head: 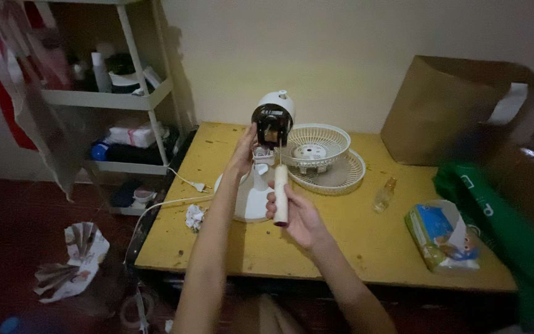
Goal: The person uses a screwdriver to loosen and remove screws from the rear housing of a white table fan. They repeatedly insert and turn the screwdriver, then remove the screw by hand, leaving the fan partially disassembled on a yellow table.
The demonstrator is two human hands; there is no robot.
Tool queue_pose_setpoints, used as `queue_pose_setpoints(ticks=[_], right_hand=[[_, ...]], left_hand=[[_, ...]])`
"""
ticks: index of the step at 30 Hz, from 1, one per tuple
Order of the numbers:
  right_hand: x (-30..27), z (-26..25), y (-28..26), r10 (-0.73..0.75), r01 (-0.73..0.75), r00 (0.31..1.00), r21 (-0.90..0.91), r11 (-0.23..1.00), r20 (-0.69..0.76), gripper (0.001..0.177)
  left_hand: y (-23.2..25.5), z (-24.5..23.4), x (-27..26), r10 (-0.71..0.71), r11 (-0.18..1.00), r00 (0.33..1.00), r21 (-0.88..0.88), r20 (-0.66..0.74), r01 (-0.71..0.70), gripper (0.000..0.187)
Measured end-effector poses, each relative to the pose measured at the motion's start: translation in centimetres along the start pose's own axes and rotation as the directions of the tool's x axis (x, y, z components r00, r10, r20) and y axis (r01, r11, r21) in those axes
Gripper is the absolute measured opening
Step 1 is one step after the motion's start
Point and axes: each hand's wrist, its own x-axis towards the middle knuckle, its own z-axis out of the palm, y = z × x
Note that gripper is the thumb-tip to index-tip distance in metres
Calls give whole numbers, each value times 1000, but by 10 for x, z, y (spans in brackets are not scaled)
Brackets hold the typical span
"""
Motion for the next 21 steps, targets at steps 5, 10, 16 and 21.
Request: queue_pose_setpoints(ticks=[5, 10, 16, 21], right_hand=[[1, 10, 2, -41, 38, 999, -96, 995, -31, 46], [4, 9, -3, -65, 63, 998, -97, 993, -13, 46], [3, 13, -6, -93, 93, 996, -113, 989, 4, 45], [7, 12, -11, -82, 85, 996, -73, 994, 43, 46]], left_hand=[[22, 12, -19, 101, 990, 991, -105, 92, -91, 70], [27, 19, -26, 80, 986, 992, -154, 98, -64, 71], [21, 11, -27, 17, 995, 994, -104, 105, -6, 82], [14, 1, -21, -58, 993, 986, -90, 158, 73, 97]])
